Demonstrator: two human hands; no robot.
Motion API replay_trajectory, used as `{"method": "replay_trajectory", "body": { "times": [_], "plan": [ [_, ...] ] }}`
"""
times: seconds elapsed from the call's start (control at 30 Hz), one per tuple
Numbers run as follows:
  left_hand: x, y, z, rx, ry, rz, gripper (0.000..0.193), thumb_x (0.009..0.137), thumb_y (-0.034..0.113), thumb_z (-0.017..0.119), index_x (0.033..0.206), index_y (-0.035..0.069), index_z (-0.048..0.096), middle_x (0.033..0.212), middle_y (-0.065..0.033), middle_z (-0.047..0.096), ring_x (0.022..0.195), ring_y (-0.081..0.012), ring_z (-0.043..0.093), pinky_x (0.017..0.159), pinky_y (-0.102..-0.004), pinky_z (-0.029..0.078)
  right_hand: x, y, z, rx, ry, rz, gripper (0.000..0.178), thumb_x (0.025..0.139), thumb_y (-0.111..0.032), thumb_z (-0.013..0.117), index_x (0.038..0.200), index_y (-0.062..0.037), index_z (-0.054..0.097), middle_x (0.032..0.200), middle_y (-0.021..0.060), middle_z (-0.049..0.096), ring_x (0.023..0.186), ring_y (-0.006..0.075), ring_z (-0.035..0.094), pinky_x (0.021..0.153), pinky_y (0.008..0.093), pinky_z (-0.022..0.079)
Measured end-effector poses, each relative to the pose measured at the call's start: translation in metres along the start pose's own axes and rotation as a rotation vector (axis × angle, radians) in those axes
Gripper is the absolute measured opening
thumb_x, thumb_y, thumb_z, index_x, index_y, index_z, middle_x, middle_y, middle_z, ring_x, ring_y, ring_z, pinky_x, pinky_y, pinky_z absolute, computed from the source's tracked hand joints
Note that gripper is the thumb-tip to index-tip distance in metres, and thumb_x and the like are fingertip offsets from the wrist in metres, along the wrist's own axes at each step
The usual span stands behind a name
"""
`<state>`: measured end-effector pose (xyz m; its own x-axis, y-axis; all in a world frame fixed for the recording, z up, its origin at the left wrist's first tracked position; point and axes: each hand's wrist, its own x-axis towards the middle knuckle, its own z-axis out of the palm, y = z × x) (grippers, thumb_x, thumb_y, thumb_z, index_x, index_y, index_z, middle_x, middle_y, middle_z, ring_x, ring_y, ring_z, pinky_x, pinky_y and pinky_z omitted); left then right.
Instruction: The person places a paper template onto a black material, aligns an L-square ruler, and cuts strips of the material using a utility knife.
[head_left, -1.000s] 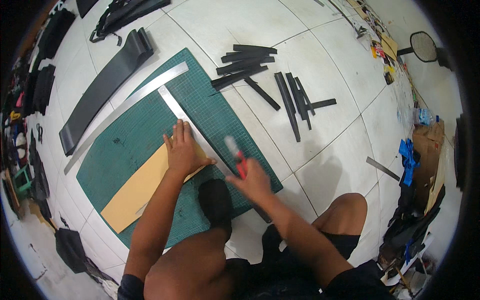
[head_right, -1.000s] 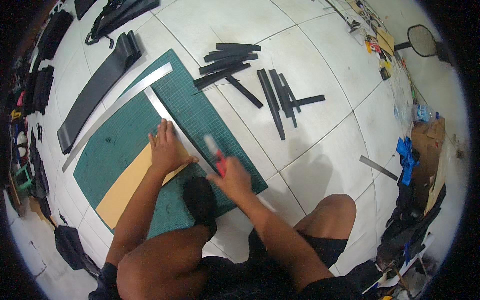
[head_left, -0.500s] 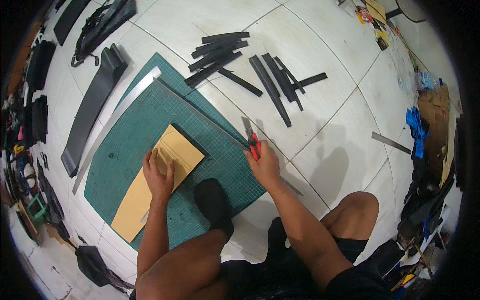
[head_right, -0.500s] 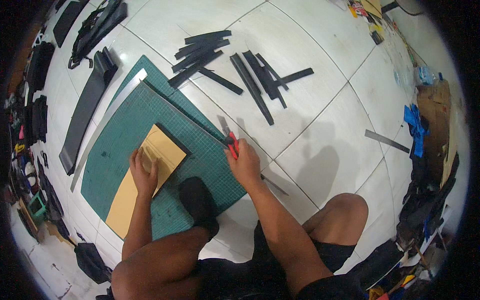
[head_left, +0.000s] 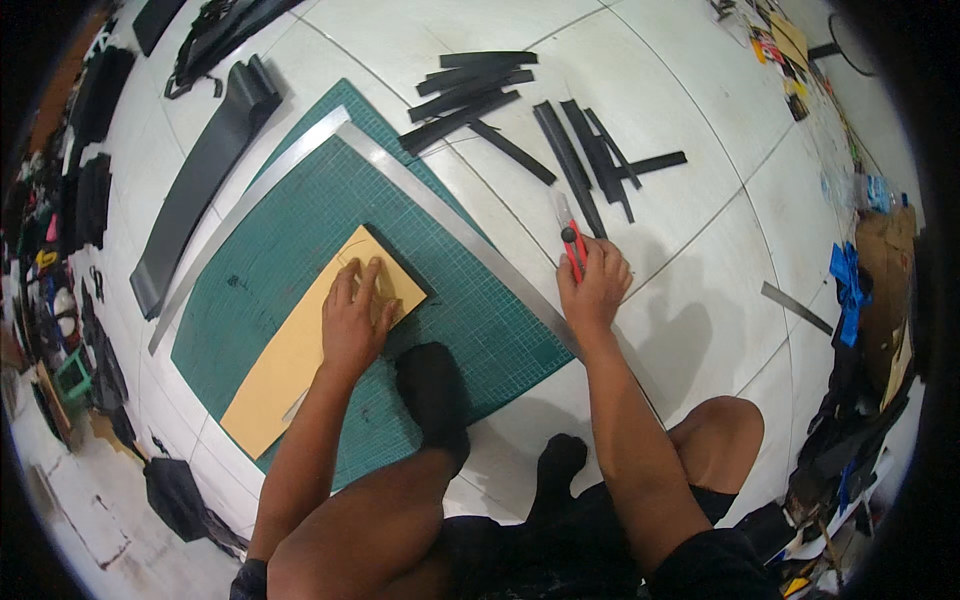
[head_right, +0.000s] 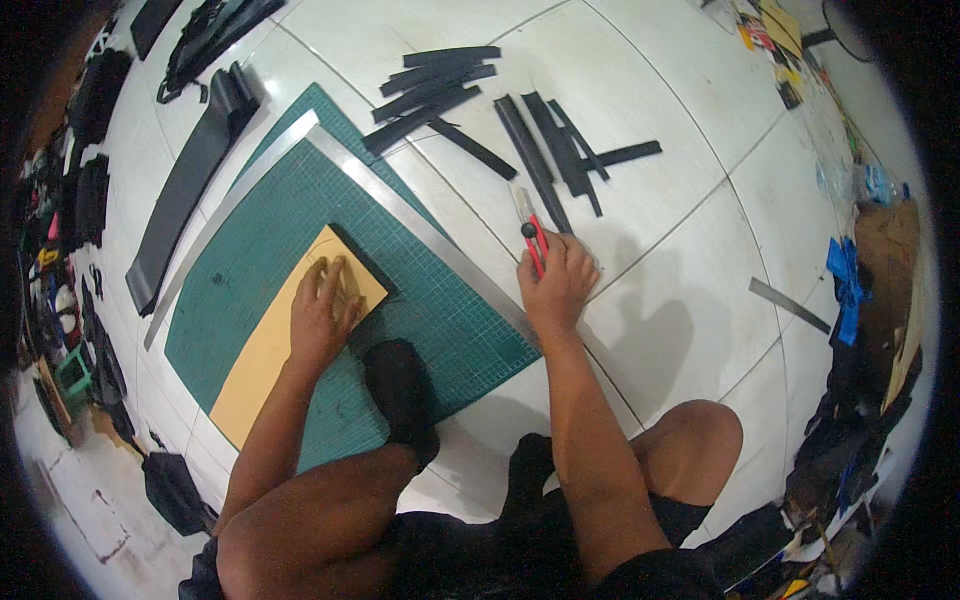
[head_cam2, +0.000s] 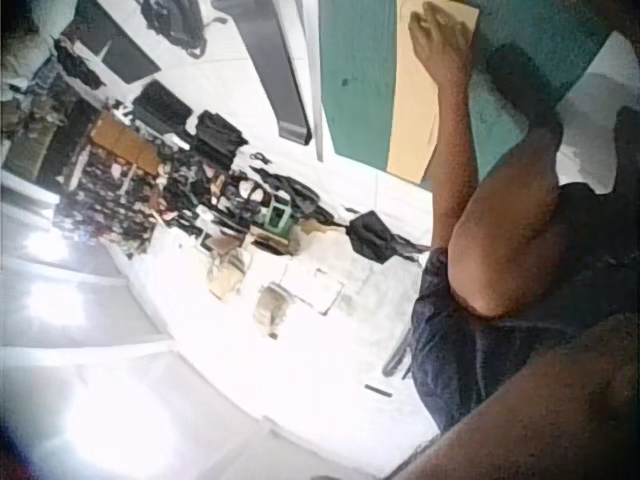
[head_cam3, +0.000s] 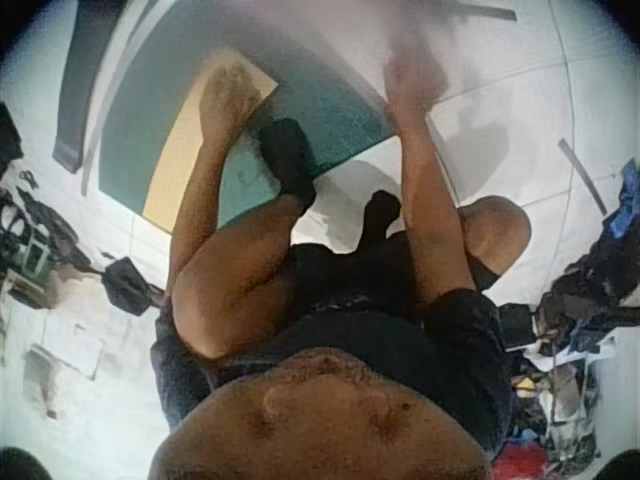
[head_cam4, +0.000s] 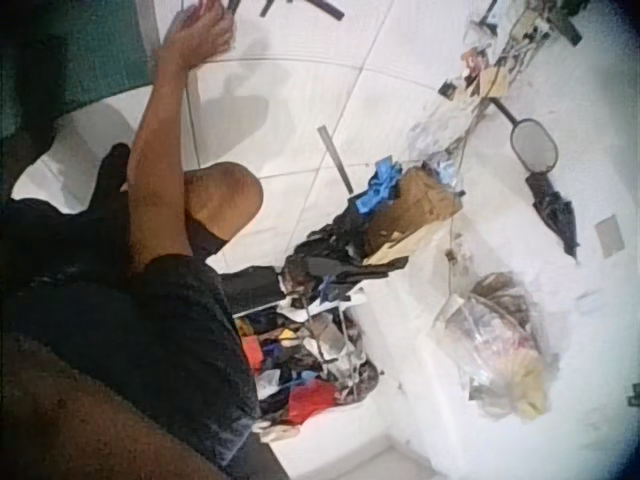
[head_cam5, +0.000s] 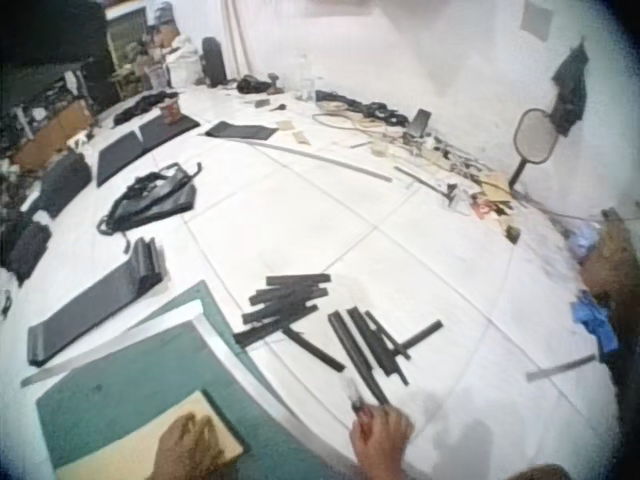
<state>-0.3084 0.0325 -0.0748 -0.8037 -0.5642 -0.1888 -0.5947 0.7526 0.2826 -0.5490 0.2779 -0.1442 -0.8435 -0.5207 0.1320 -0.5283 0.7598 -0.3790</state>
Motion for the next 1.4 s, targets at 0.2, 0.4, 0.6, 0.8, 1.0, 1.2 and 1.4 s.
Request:
{"method": "replay_trajectory", "body": {
  "times": [0.2, 0.4, 0.6, 0.8, 1.0, 1.2, 1.4],
  "plan": [
    [0.009, 0.002, -0.004, -0.002, -0.024, -0.021, 0.078, 0.08, 0.032, 0.081, 0.148, 0.016, 0.047, 0.138, -0.0219, 0.049, 0.127, -0.0411, 0.049, 0.105, -0.0487, 0.046, -0.001, 0.005, 0.01, 0.006, 0.037, -0.014, 0.05, 0.083, -0.032, 0.074, 0.129, -0.0167, 0.062, 0.122, 0.0116, 0.055, 0.116, 0.0338, 0.051, 0.1, 0.0523, 0.036],
    [0.024, 0.012, -0.016, -0.002, -0.205, -0.149, 0.089, 0.075, 0.033, 0.084, 0.152, 0.015, 0.041, 0.139, -0.0214, 0.047, 0.126, -0.0415, 0.049, 0.103, -0.0476, 0.049, -0.001, 0.006, 0.004, -0.042, -0.022, -0.008, 0.054, 0.082, -0.033, 0.075, 0.131, -0.015, 0.06, 0.12, 0.0149, 0.054, 0.118, 0.036, 0.05, 0.1, 0.0541, 0.036],
    [0.025, 0.008, -0.022, 0.095, -0.196, -0.141, 0.093, 0.077, 0.036, 0.082, 0.154, 0.015, 0.034, 0.16, -0.0201, 0.028, 0.145, -0.0427, 0.034, 0.105, -0.0496, 0.05, 0.001, -0.004, 0.005, -0.068, -0.054, -0.006, 0.058, 0.082, -0.035, 0.075, 0.132, -0.0115, 0.058, 0.123, 0.017, 0.054, 0.12, 0.0374, 0.049, 0.102, 0.0541, 0.036],
    [0.029, 0.008, -0.031, 0.056, -0.277, -0.157, 0.084, 0.083, 0.038, 0.076, 0.153, 0.015, 0.036, 0.163, -0.0177, 0.025, 0.149, -0.0367, 0.03, 0.107, -0.0488, 0.049, 0.014, 0.003, -0.003, 0.117, 0.006, 0.019, 0.048, 0.09, -0.031, 0.069, 0.127, -0.0017, 0.059, 0.12, 0.0208, 0.054, 0.114, 0.037, 0.054, 0.098, 0.0503, 0.042],
    [-0.034, -0.05, -0.031, -0.323, 0.202, -0.227, 0.061, 0.089, 0.025, 0.072, 0.144, 0.012, 0.05, 0.157, -0.0199, 0.037, 0.142, -0.0405, 0.04, 0.107, -0.045, 0.047, 0.034, -0.08, -0.011, 0.644, 0.052, 0.074, 0.036, 0.1, -0.021, 0.062, 0.125, 0.0038, 0.057, 0.11, 0.0162, 0.055, 0.102, 0.0266, 0.055, 0.089, 0.0369, 0.046],
    [-0.183, -0.113, -0.085, -0.264, 0.466, -0.639, 0.039, 0.092, 0.017, 0.069, 0.129, 0.005, 0.062, 0.132, -0.0181, 0.059, 0.12, -0.0356, 0.058, 0.097, -0.0429, 0.05, 0.029, -0.188, -0.009, 1.031, -0.289, 0.192, 0.028, 0.1, -0.023, 0.062, 0.118, -0.0011, 0.06, 0.104, 0.008, 0.063, 0.094, 0.0154, 0.058, 0.082, 0.0313, 0.048],
    [-0.349, -0.102, -0.175, -0.092, 0.312, -0.912, 0.04, 0.091, 0.023, 0.071, 0.125, 0.003, 0.066, 0.115, -0.0168, 0.066, 0.101, -0.0297, 0.064, 0.082, -0.0392, 0.054, -0.027, -0.291, -0.02, 1.335, -0.631, 0.391, 0.028, 0.1, -0.026, 0.061, 0.113, -0.0007, 0.06, 0.096, 0.0051, 0.061, 0.085, 0.0144, 0.058, 0.076, 0.0299, 0.049]
  ]
}}
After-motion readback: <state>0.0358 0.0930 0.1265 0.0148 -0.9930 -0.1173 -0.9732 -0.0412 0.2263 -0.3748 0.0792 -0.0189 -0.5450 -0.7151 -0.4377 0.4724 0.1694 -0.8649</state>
